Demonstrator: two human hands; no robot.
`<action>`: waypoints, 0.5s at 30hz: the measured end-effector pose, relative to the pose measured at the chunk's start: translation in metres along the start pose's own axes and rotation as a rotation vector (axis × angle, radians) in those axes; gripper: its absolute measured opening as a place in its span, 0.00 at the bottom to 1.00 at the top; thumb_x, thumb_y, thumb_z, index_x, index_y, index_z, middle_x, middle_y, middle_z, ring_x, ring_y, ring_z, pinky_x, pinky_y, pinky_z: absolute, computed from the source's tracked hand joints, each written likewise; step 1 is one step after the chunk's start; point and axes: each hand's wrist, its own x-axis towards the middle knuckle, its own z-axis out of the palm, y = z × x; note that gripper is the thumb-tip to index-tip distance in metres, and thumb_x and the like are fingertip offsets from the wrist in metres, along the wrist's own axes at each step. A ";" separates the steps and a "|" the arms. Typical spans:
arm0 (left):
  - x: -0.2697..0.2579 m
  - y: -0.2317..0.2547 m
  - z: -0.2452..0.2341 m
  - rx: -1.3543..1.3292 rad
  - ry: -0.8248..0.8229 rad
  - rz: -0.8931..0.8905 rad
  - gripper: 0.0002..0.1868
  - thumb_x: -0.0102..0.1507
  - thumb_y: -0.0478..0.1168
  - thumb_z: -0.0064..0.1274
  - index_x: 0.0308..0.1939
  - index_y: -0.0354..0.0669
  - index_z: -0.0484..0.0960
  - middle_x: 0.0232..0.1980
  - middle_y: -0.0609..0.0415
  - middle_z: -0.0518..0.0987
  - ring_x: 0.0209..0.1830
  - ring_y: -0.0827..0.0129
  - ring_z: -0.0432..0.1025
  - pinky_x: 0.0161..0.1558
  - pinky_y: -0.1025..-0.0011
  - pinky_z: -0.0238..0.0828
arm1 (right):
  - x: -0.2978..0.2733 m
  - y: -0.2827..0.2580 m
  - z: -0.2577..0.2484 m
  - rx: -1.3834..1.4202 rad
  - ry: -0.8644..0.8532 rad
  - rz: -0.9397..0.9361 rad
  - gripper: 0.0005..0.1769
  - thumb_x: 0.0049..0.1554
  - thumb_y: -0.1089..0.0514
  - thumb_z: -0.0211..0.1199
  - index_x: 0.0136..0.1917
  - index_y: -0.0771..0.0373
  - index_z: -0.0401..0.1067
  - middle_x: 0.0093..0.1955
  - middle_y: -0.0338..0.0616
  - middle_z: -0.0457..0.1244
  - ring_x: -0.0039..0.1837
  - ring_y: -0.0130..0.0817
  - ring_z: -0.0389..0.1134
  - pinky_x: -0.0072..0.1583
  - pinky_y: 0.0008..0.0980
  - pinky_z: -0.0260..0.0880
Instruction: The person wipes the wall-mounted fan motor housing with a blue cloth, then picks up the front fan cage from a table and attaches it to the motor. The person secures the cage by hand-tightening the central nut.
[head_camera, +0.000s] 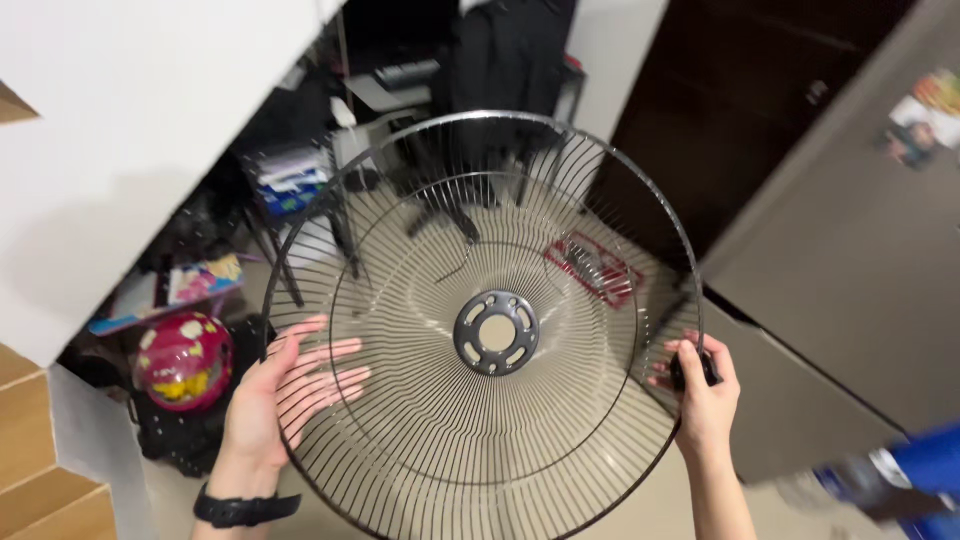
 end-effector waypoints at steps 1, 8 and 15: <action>0.011 0.008 -0.007 0.006 0.017 0.004 0.26 0.70 0.51 0.33 0.66 0.40 0.67 0.58 0.29 0.78 0.50 0.35 0.77 0.49 0.47 0.77 | 0.010 0.002 0.020 -0.010 -0.003 0.006 0.12 0.64 0.56 0.59 0.59 0.63 0.70 0.49 0.45 0.68 0.43 0.33 0.69 0.42 0.34 0.74; 0.101 0.090 -0.057 0.080 0.049 0.071 0.26 0.69 0.51 0.31 0.65 0.40 0.67 0.57 0.29 0.80 0.48 0.37 0.79 0.47 0.50 0.79 | 0.067 0.030 0.155 -0.025 0.005 -0.105 0.13 0.67 0.56 0.59 0.57 0.69 0.73 0.48 0.46 0.69 0.46 0.31 0.69 0.44 0.33 0.75; 0.208 0.175 -0.091 0.116 0.015 0.081 0.26 0.70 0.50 0.32 0.66 0.39 0.69 0.55 0.29 0.81 0.47 0.40 0.80 0.46 0.53 0.79 | 0.106 0.063 0.268 0.069 0.128 -0.117 0.12 0.66 0.56 0.59 0.56 0.68 0.73 0.48 0.45 0.68 0.46 0.28 0.69 0.46 0.33 0.76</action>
